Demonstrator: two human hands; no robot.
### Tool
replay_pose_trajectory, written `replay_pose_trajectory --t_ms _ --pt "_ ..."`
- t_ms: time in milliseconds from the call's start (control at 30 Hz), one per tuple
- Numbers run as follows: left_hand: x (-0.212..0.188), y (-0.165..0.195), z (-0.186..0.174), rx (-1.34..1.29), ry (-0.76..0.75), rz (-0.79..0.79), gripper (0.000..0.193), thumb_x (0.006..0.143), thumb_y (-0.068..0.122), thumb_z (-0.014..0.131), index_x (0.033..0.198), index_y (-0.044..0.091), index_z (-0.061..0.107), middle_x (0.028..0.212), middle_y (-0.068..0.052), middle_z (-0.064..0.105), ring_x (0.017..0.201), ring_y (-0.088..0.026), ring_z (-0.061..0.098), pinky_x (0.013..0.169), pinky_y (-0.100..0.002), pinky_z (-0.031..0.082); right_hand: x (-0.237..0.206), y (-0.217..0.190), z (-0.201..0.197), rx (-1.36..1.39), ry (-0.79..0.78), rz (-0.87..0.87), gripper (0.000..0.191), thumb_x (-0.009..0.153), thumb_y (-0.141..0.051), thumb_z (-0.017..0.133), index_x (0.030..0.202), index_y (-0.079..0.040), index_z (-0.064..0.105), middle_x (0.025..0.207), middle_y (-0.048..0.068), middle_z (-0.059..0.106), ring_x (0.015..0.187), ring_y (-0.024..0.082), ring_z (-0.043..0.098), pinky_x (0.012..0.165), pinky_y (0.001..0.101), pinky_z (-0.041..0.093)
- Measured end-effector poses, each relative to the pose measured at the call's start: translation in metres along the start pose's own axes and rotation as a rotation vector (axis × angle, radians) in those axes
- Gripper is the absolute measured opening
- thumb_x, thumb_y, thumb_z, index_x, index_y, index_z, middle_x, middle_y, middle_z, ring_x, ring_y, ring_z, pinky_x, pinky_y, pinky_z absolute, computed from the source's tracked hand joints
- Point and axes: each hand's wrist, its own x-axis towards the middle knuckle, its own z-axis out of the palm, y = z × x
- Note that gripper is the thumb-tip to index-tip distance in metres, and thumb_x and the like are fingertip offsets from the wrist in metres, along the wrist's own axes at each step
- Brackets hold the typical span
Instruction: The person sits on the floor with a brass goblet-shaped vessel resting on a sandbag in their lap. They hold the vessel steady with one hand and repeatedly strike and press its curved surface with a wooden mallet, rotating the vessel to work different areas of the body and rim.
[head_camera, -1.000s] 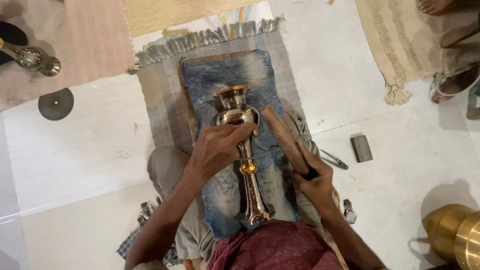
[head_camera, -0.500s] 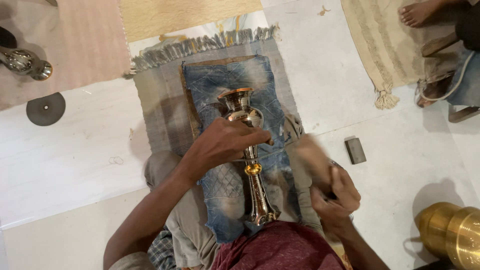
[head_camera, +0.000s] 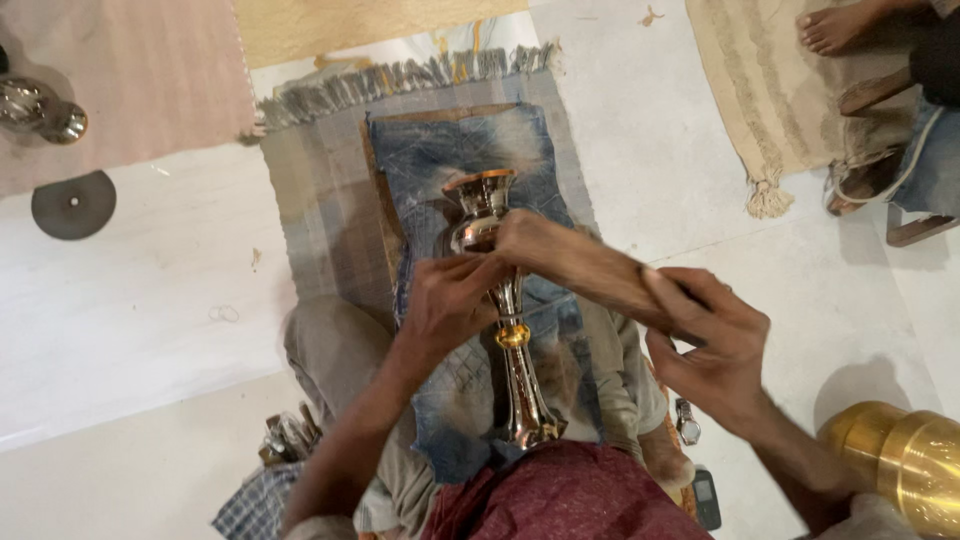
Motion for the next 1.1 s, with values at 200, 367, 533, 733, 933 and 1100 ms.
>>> replay_pose_trajectory --t_ms 200,367,533,733,933,1100 --pt "-0.024 0.005 0.026 0.020 0.223 -0.247 0.031 0.075 -0.008 0.064 0.101 0.007 0.072 0.080 -0.007 0.075 0.067 -0.018 0.074 0.059 -0.031 0.057 0.067 -0.022 -0.015 -0.387 -0.207 -0.123 0.056 0.079 0.001 0.076 0.130 -0.023 0.069 0.107 0.007 0.077 0.063 0.014 0.068 0.043 0.0292 0.053" --pt "-0.027 0.023 0.037 0.034 0.451 -0.352 0.041 0.070 -0.008 0.054 0.105 0.002 0.073 0.071 -0.006 0.069 0.058 -0.019 0.067 0.057 -0.034 0.052 0.112 -0.039 -0.019 -0.321 -0.382 -0.270 0.077 0.079 0.000 0.070 0.147 -0.032 0.055 0.113 0.004 0.072 0.064 0.012 0.063 0.044 0.0247 0.048" --pt "-0.014 0.032 0.035 0.077 0.529 -0.451 0.028 0.073 -0.010 0.058 0.092 0.004 0.073 0.072 -0.004 0.067 0.063 -0.017 0.068 0.064 -0.033 0.056 0.130 -0.036 -0.020 -0.492 -0.569 -0.229 0.086 0.069 0.002 0.069 0.144 -0.038 0.058 0.106 0.001 0.074 0.052 0.014 0.058 0.035 0.0276 0.041" --pt "0.019 0.041 0.020 -0.778 0.922 -0.809 0.033 0.091 -0.012 0.061 0.121 0.002 0.062 0.101 -0.012 0.077 0.089 -0.018 0.074 0.077 -0.030 0.063 0.057 -0.022 0.075 0.455 0.015 0.269 0.070 0.077 0.000 0.066 0.146 -0.005 0.051 0.109 0.014 0.074 0.051 0.008 0.062 0.038 0.0222 0.053" --pt "0.044 0.034 0.011 -0.781 0.679 -0.766 0.042 0.092 -0.012 0.061 0.132 -0.002 0.062 0.105 -0.014 0.076 0.091 -0.021 0.077 0.072 -0.033 0.066 -0.031 0.020 0.139 0.319 0.361 0.085 0.055 0.084 0.001 0.076 0.136 0.003 0.057 0.088 0.015 0.071 0.063 0.014 0.069 0.053 0.0269 0.060" --pt "0.043 0.035 0.017 -0.305 0.661 -0.509 0.035 0.098 -0.013 0.062 0.132 -0.002 0.064 0.114 -0.015 0.075 0.097 -0.021 0.077 0.081 -0.033 0.067 -0.020 0.037 0.103 0.330 0.209 0.133 0.069 0.078 0.005 0.069 0.146 0.003 0.053 0.105 0.019 0.073 0.075 0.017 0.074 0.061 0.0273 0.066"
